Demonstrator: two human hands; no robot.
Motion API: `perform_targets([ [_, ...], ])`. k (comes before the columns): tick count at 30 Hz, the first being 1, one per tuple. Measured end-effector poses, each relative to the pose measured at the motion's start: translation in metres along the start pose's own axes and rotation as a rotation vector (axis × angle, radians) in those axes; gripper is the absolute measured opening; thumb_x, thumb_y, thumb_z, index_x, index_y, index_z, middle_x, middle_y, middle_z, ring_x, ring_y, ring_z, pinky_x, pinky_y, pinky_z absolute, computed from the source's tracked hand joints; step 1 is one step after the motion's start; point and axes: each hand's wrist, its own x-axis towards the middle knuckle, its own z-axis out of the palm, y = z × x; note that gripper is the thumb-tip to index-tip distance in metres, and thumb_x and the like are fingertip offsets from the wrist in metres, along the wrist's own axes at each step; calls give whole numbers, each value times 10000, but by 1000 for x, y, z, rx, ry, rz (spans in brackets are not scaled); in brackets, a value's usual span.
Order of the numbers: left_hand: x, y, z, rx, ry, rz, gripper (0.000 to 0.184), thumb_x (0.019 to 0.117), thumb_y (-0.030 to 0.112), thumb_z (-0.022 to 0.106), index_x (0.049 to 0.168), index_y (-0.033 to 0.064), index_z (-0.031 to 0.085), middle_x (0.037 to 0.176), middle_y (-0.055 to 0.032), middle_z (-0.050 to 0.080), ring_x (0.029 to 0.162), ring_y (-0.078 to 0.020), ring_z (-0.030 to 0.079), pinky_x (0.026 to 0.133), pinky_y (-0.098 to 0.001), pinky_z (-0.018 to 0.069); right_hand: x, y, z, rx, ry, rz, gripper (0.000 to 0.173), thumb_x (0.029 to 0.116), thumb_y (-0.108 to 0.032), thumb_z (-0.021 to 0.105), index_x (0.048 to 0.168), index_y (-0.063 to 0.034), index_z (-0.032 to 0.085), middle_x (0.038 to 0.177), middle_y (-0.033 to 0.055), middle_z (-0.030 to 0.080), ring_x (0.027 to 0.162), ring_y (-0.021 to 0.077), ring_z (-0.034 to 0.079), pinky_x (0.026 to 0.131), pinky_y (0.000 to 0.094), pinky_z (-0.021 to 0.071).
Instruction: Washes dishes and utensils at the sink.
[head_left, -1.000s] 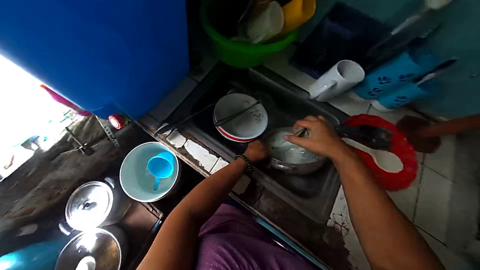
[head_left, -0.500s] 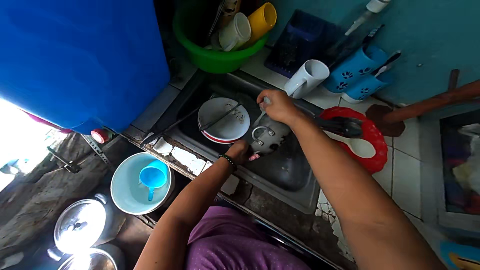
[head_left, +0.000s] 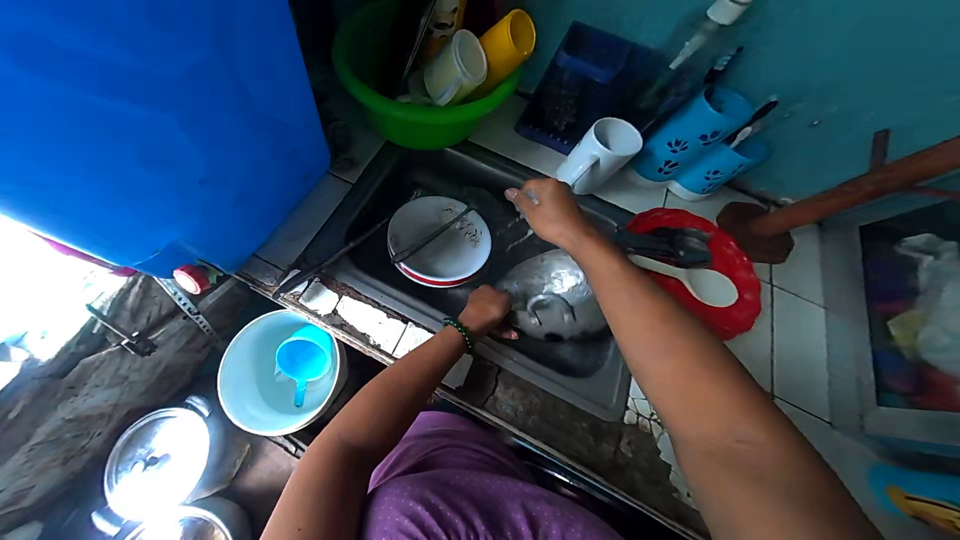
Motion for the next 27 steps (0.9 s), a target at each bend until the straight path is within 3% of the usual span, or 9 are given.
perform_targets([
  [3, -8, -4, 4, 237, 70, 138, 371, 1052, 109, 502, 1383, -59, 494, 1125, -239, 648, 873, -262, 709, 785, -405, 602, -5, 12, 6, 80, 61, 86, 519, 1114, -316, 452, 931, 147, 601, 906, 272, 604, 875, 356, 605, 834, 532, 461],
  [6, -10, -5, 7, 376, 125, 221, 549, 1016, 89, 553, 1526, -15, 377, 1233, -323, 621, 1116, -430, 652, 957, -566, 524, -15, 26, 12, 140, 118, 105, 596, 1126, -369, 388, 791, 98, 543, 740, 170, 505, 698, 273, 522, 701, 478, 434],
  [11, -8, -6, 9, 407, 166, 177, 594, 1003, 103, 577, 1542, 5, 345, 1195, -311, 636, 1080, -421, 669, 927, -561, 543, -36, 51, 29, 229, 177, 175, 695, 1120, -481, 211, 706, 9, 479, 657, 108, 452, 635, 252, 494, 650, 486, 412],
  [15, -15, -6, 15, 481, 184, 183, 626, 991, 136, 609, 1534, -24, 341, 1214, -316, 642, 1128, -443, 656, 958, -593, 526, -59, 75, 46, 230, 198, 231, 763, 1097, -557, 167, 797, 54, 512, 707, 152, 476, 678, 294, 509, 683, 534, 431],
  [16, -19, -6, 16, 516, 187, 201, 629, 1000, 141, 604, 1540, -26, 329, 1237, -306, 637, 1136, -434, 657, 957, -581, 530, -65, 80, 51, 183, 177, 235, 788, 1092, -576, 186, 834, 81, 535, 743, 216, 513, 720, 362, 549, 700, 592, 442],
  [18, -27, -13, 13, 554, 194, 330, 608, 996, 124, 622, 1527, -39, 374, 1397, -300, 543, 1230, -427, 604, 1011, -547, 514, -76, 86, 58, 74, 73, 198, 714, 1116, -457, 305, 929, 163, 606, 901, 359, 608, 905, 493, 617, 828, 680, 438],
  [21, -47, -40, 3, 502, 237, 654, 423, 965, 56, 632, 1373, -50, 597, 1469, -318, 490, 1327, -442, 522, 1109, -503, 433, -89, 102, 73, -90, -183, 2, 326, 1059, -155, 560, 1160, 140, 656, 1245, 405, 585, 1232, 574, 524, 1066, 696, 359],
  [25, -89, -101, -32, 238, 581, 1170, 286, 889, -18, 622, 1152, -89, 706, 1190, -263, 676, 1139, -337, 657, 1007, -425, 530, -105, 111, 87, -190, -294, -63, 362, 974, -61, 634, 1304, 87, 638, 1486, 403, 424, 1385, 621, 363, 1138, 732, 264],
  [27, -98, -151, -60, 159, 891, 1216, 226, 890, 40, 583, 1039, -75, 709, 1053, -215, 694, 1015, -238, 671, 913, -339, 550, -112, 114, 92, -171, -277, -47, 366, 964, -15, 609, 1307, 112, 624, 1501, 400, 413, 1398, 610, 364, 1152, 714, 267],
])
